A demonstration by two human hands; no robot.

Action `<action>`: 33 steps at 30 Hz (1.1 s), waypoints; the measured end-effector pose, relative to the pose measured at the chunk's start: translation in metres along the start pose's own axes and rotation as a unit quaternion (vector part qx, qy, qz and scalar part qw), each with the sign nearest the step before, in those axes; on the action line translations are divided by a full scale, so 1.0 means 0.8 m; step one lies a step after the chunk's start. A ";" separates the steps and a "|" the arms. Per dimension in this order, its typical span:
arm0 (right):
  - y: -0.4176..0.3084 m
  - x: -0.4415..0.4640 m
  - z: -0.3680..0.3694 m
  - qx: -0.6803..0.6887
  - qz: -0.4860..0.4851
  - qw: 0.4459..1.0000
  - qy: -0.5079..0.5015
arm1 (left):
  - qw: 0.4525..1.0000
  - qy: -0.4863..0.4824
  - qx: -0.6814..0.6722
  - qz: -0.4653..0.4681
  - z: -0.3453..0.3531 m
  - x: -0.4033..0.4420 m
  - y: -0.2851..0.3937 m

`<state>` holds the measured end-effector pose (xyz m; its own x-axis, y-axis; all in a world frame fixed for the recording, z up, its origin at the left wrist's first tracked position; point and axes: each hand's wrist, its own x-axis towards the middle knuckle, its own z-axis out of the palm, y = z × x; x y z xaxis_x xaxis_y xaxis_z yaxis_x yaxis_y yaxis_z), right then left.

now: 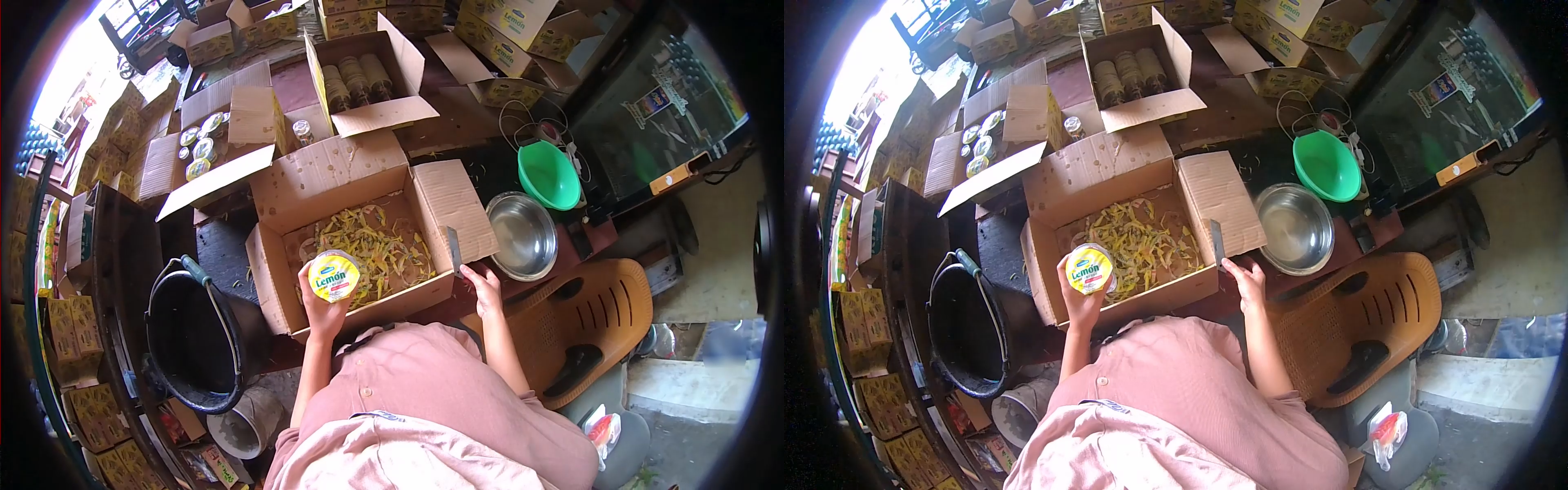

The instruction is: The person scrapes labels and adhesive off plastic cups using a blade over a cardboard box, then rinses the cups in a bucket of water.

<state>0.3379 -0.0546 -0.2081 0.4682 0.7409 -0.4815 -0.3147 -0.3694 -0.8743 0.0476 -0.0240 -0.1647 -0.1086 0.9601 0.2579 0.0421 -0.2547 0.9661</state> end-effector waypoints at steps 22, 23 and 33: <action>-0.093 -0.055 0.084 -0.029 -0.135 0.959 -0.247 | 0.997 -0.027 0.008 0.066 0.001 0.038 0.012; -0.099 -0.055 0.097 -0.058 -0.142 0.949 -0.274 | 0.997 -0.028 0.019 0.065 0.000 0.040 0.015; -0.180 -0.112 0.176 -0.431 -0.608 0.592 -0.307 | 0.995 -0.058 0.031 0.076 -0.014 0.053 0.045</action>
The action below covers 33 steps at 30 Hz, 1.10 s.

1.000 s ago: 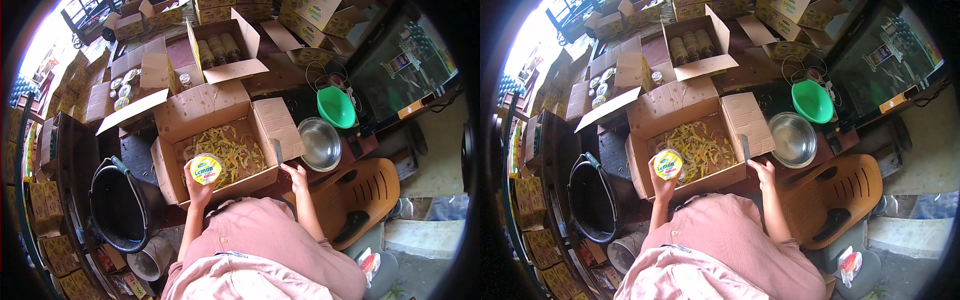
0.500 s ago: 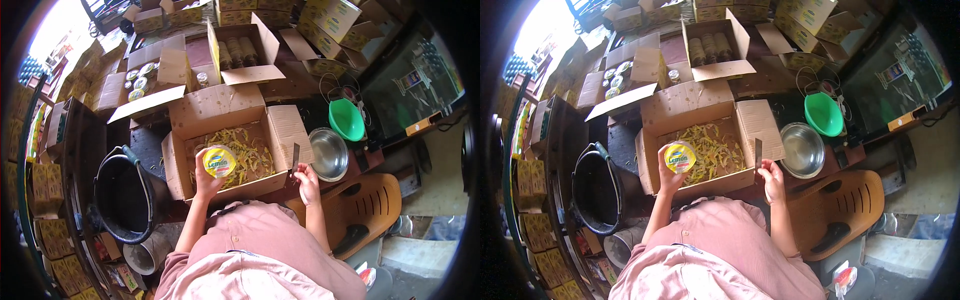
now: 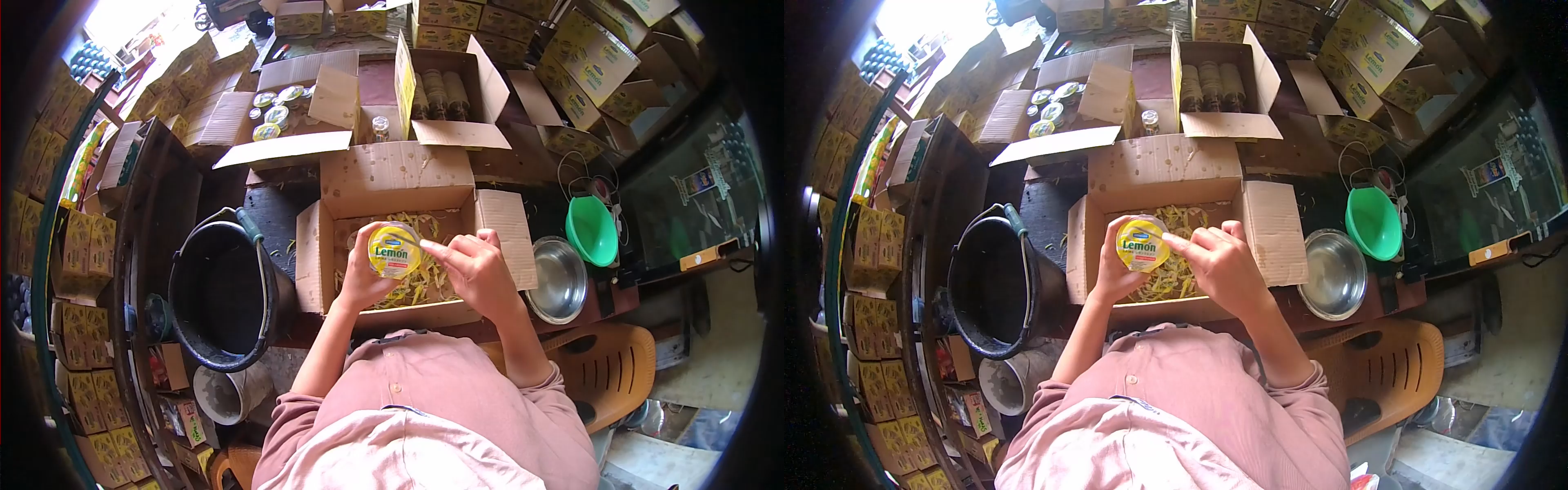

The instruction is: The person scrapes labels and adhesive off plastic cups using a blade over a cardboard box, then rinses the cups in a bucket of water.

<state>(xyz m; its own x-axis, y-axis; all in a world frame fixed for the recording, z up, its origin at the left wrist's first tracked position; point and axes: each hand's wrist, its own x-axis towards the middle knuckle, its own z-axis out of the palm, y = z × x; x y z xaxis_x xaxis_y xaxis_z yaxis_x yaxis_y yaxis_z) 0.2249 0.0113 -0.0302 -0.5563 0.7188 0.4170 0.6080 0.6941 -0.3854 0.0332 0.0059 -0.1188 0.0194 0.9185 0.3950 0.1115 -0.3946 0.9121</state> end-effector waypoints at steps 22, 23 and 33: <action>-0.060 0.079 -0.029 -0.039 -0.181 0.979 -0.088 | 0.996 0.070 -0.037 0.033 -0.049 -0.007 0.056; -0.076 0.095 -0.033 -0.037 -0.204 0.973 -0.100 | 0.995 0.098 -0.020 0.031 -0.063 -0.010 0.077; -0.209 0.188 0.119 0.106 -0.353 0.921 -0.128 | 0.970 0.207 0.112 -0.055 -0.254 -0.109 0.100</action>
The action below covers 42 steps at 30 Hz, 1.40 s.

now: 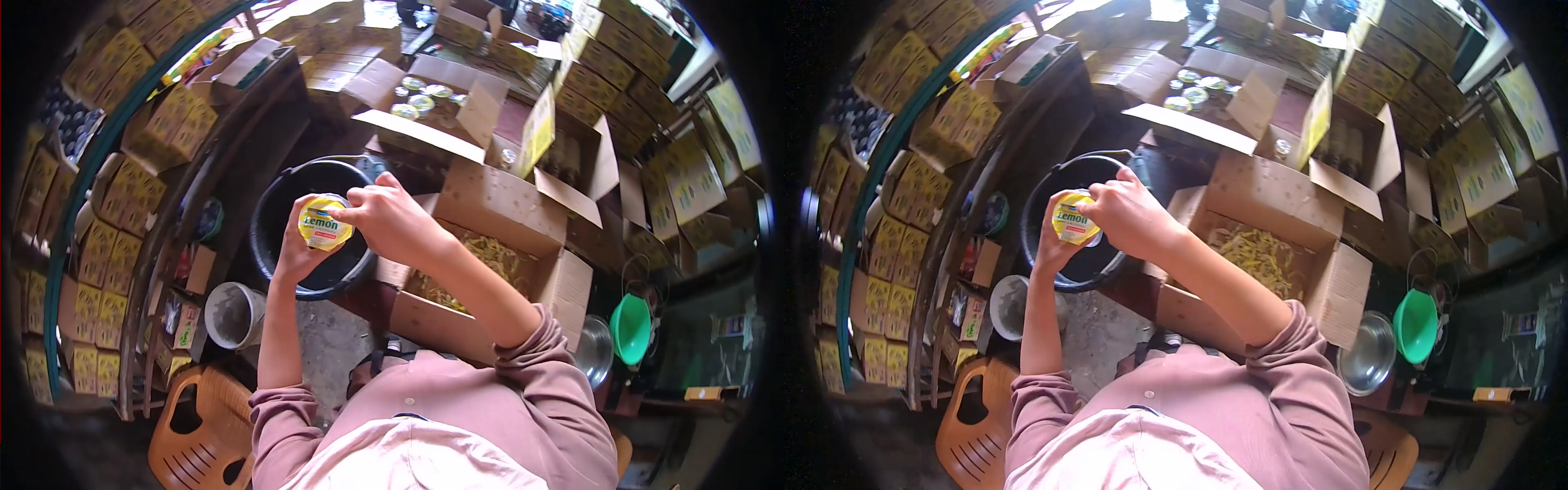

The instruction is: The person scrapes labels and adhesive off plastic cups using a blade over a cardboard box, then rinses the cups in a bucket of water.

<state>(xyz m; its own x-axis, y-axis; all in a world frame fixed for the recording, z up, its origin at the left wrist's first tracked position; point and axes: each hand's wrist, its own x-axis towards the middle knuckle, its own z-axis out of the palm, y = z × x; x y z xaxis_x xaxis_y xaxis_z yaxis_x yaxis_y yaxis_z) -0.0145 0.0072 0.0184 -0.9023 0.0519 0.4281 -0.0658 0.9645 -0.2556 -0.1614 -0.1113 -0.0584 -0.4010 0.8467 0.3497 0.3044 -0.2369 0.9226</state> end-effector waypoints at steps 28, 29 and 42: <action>-0.009 0.014 0.095 0.176 0.219 0.956 0.085 | 0.970 0.111 0.207 0.053 -0.046 -0.018 -0.065; -0.013 0.016 0.106 0.168 0.204 0.959 0.099 | 0.969 0.116 0.212 0.047 -0.046 -0.018 -0.065; -0.032 0.026 0.128 0.112 0.205 0.972 0.036 | 0.971 0.129 0.194 0.060 -0.045 -0.020 -0.079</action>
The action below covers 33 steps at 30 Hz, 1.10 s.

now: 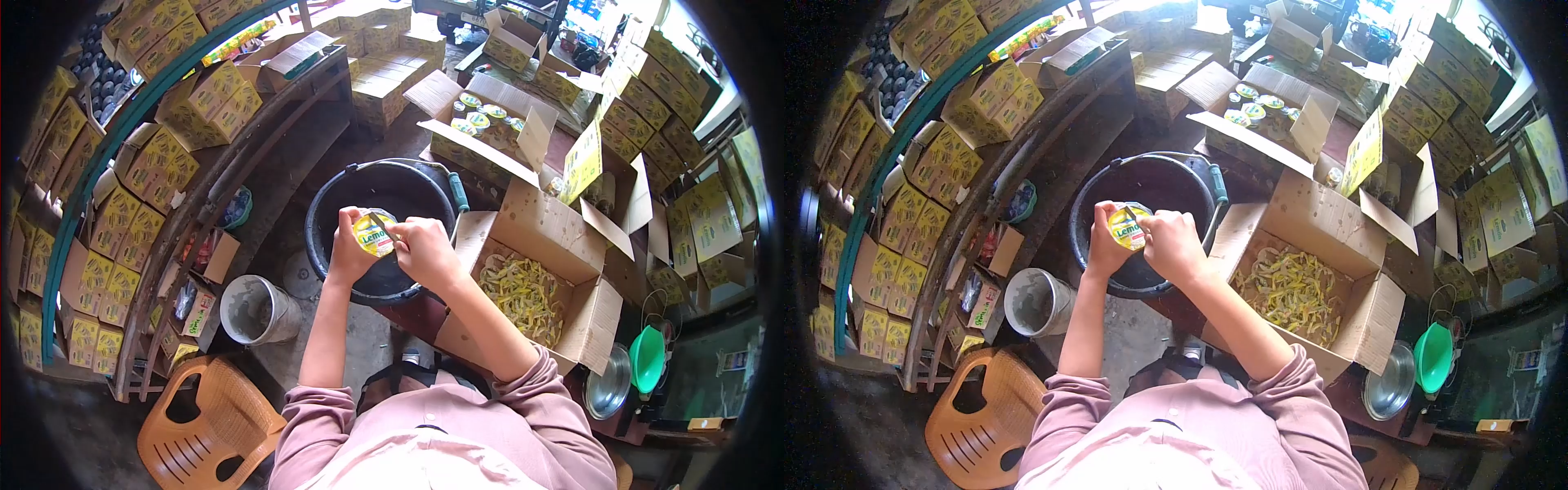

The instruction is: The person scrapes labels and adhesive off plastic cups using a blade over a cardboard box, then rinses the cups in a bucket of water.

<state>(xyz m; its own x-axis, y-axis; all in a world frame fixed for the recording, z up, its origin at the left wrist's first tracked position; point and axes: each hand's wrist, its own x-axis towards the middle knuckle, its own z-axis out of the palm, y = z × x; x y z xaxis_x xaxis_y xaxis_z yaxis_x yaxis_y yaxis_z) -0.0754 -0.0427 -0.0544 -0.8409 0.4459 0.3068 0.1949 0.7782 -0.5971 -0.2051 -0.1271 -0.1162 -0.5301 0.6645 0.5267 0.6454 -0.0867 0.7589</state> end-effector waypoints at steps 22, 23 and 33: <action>0.012 -0.057 -0.029 0.062 0.009 0.998 -0.021 | 0.996 -0.026 0.082 -0.028 0.000 -0.001 -0.001; 0.005 -0.067 -0.047 0.092 0.042 0.994 -0.032 | 0.995 -0.033 0.092 -0.025 -0.001 0.001 -0.003; 0.066 -0.230 -0.130 0.170 0.262 0.935 0.166 | 0.849 -0.326 0.417 0.008 -0.002 0.060 0.017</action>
<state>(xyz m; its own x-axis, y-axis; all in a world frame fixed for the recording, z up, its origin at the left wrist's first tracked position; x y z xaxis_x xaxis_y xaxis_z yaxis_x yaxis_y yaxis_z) 0.1423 -0.0375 -0.0655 -0.4614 0.8831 0.0855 0.3173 0.2542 -0.9136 -0.2231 -0.0977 -0.0800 -0.2768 0.9609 0.0051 0.9582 0.2756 0.0768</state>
